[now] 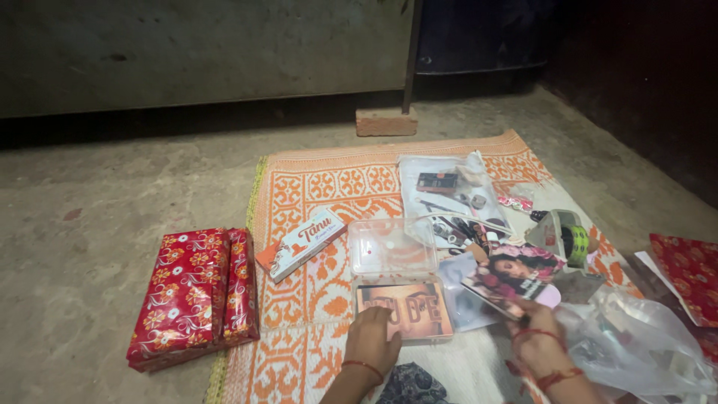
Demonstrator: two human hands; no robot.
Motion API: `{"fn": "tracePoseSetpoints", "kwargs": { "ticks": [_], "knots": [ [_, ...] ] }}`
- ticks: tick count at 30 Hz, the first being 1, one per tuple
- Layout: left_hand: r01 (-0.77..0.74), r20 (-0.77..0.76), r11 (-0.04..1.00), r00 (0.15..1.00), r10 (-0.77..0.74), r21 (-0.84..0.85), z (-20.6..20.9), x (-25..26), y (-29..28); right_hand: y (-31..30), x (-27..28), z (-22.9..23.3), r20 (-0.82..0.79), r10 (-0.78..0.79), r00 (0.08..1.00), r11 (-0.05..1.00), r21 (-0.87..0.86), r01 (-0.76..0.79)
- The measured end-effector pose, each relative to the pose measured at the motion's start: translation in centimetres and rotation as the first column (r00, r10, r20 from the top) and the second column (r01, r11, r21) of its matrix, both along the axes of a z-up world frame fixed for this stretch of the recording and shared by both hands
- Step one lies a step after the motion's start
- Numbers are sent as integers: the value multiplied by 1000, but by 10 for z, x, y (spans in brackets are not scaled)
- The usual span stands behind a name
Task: The person wraps a rectangular box with red floral wrapping paper. They fold the paper around the box, smooth the edges, and secure the folds with tape. The wrapped gift is then placed with other wrapped items.
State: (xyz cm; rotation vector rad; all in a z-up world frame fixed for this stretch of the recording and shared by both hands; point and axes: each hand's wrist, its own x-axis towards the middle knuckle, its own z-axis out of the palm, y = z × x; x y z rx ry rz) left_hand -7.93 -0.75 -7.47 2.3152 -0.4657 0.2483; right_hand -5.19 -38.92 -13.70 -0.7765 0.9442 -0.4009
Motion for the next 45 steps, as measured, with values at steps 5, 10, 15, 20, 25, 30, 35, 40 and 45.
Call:
{"fn": "tracePoseSetpoints", "kwargs": {
  "ticks": [5,10,15,20,25,30,35,40,45],
  "knots": [
    [-47,-220,982,976,6,-181,-29,19,-26,92,-15,0,97,374,922,921,81,-382],
    [-312,-708,828,692,-138,-466,-54,47,-26,178,-27,-5,140,389,910,882,227,-412],
    [-655,-898,616,348,-270,-439,-68,64,-5,207,-29,-10,33,495,868,816,326,-477],
    [-396,-532,917,788,310,-54,-74,68,14,218,-36,-2,11,694,720,686,294,-666],
    [-492,-585,868,725,363,-70,-59,58,30,214,-48,14,-41,790,612,578,383,-720],
    [-523,-483,842,776,406,-131,-58,54,30,189,-50,17,-35,685,728,722,174,-670],
    [-432,-454,880,837,307,-200,-51,49,35,163,-31,35,-63,677,733,735,122,-667],
    [-232,-339,971,920,198,-62,-7,34,28,147,-14,44,-38,596,802,803,26,-595],
    [-56,-326,958,934,150,280,32,2,21,144,-14,43,-142,601,786,710,-357,-607]
  ]
}}
